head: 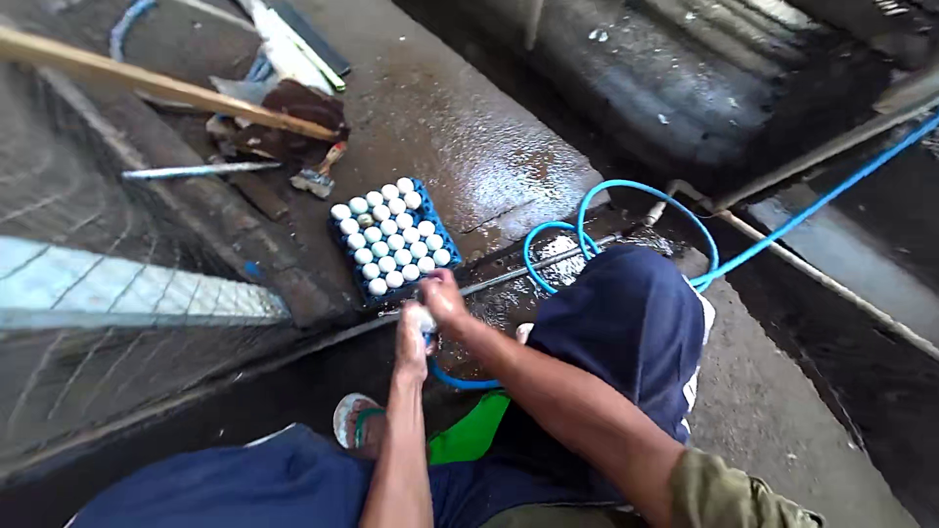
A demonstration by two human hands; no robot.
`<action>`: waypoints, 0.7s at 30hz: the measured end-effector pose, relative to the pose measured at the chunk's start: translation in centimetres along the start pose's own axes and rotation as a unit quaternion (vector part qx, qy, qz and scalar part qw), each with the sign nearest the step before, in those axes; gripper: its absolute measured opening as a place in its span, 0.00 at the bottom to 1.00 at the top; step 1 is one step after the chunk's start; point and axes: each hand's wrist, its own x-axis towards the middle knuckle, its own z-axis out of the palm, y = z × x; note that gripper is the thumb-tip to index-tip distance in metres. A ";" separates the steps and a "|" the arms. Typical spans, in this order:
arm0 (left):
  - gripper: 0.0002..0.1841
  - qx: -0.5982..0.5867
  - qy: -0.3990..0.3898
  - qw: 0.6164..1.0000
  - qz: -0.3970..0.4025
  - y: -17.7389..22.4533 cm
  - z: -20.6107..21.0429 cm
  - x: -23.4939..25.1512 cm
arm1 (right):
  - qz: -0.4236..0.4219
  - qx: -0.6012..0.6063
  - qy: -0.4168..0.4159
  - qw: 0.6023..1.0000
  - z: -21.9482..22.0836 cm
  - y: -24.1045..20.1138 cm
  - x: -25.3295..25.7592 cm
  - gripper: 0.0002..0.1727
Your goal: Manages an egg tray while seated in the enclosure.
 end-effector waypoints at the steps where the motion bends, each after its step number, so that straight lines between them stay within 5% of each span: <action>1: 0.27 -0.038 -0.041 0.998 -0.005 0.2 -0.2 0.0 | 0.040 0.035 -0.011 0.999 -0.3 0.2 1.1 0.25; 5: 0.24 -0.090 -0.092 0.990 -0.050 0.3 -1.2 0.9 | 0.068 0.112 -0.021 0.991 -0.6 0.4 1.5 0.20; 10: 0.27 -0.066 -0.032 0.996 -0.041 1.2 -0.5 0.5 | -0.132 -0.092 -0.001 0.987 0.4 0.2 -1.7 0.25; 14: 0.26 0.032 -0.016 0.999 -0.017 0.5 0.3 0.4 | -0.030 -0.059 0.042 0.997 0.1 0.3 0.3 0.26; 17: 0.31 -0.015 0.000 1.000 -0.023 1.0 0.2 0.0 | -0.080 -0.069 0.023 0.994 0.8 0.6 -1.4 0.23; 21: 0.34 0.000 -0.006 1.000 -0.029 1.1 0.7 0.2 | -0.038 -0.013 0.047 0.998 0.5 0.6 0.0 0.28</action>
